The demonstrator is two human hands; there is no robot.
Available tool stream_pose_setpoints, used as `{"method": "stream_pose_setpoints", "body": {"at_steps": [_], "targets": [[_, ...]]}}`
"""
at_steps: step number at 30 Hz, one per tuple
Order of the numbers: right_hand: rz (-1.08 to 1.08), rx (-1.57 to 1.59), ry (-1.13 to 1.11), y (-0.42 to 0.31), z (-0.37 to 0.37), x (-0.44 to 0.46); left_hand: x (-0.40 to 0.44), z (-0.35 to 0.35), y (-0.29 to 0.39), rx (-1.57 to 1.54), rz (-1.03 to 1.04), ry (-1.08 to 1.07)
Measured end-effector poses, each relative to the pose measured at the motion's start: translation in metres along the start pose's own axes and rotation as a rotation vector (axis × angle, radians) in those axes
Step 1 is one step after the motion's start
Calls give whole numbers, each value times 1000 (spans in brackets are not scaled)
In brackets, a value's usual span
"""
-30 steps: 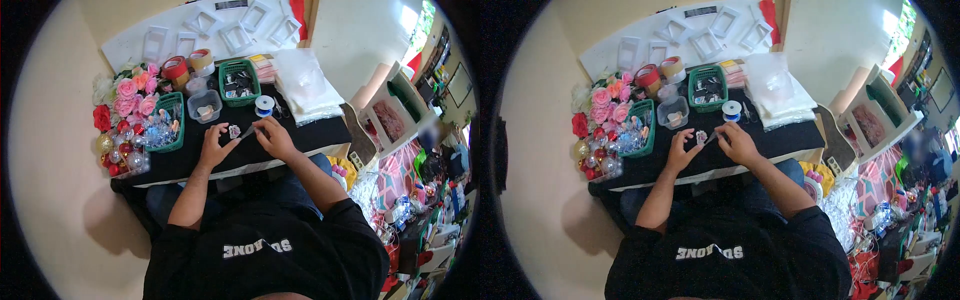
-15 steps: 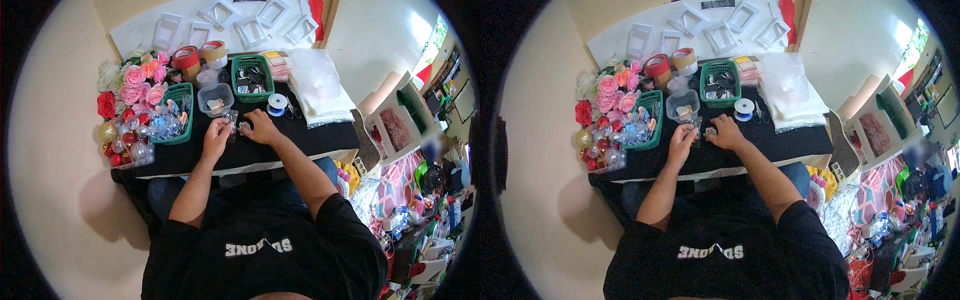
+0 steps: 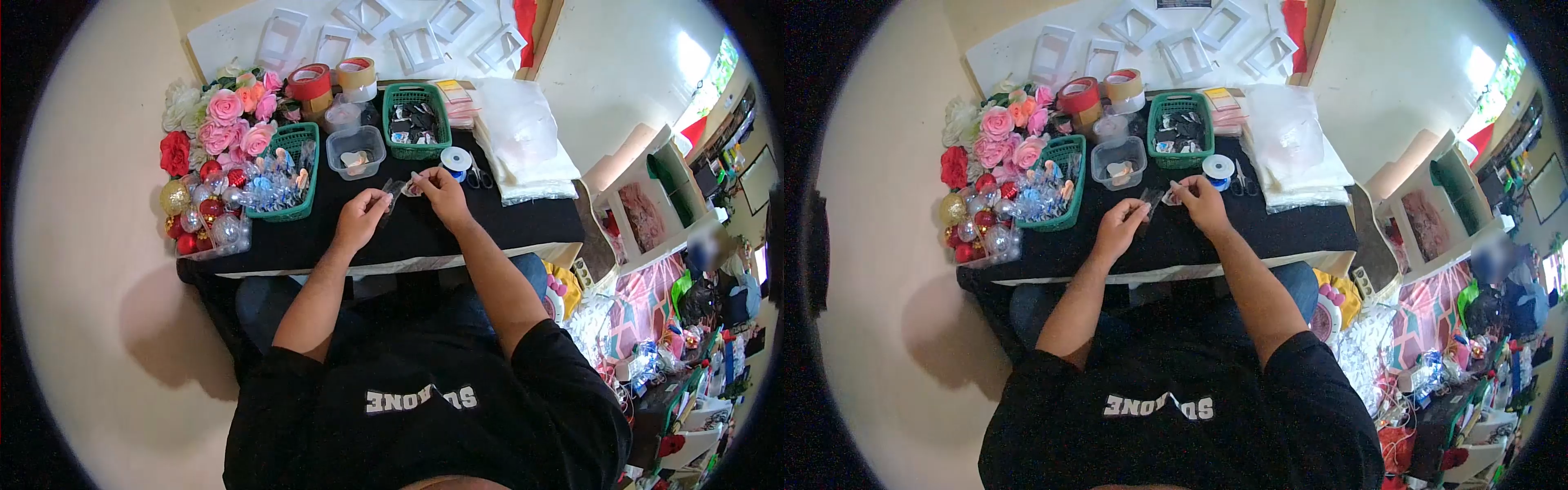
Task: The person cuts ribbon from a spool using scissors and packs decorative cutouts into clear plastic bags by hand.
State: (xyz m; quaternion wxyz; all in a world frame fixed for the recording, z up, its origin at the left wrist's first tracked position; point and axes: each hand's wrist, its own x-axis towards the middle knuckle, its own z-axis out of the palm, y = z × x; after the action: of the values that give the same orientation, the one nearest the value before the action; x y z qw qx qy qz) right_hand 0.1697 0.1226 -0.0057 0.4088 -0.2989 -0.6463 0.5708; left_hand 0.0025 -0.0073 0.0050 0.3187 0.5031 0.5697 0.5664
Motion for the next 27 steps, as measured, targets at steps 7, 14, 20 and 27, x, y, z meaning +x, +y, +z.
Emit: {"method": "stream_pose_setpoints", "body": {"at_steps": [7, 14, 20, 27], "targets": [[84, 57, 86, -12, -1, -4, -1, 3, 0, 109, 46, -26], [78, 259, 56, -10, -8, -2, -2, 3, 4, 346, 43, -47], [76, 218, 5, -12, -9, -3, -3, 5, 8, 464, 84, -81], [73, 176, -67, -13, -11, -3, -1, 4, 0, 439, 91, -88]]}}
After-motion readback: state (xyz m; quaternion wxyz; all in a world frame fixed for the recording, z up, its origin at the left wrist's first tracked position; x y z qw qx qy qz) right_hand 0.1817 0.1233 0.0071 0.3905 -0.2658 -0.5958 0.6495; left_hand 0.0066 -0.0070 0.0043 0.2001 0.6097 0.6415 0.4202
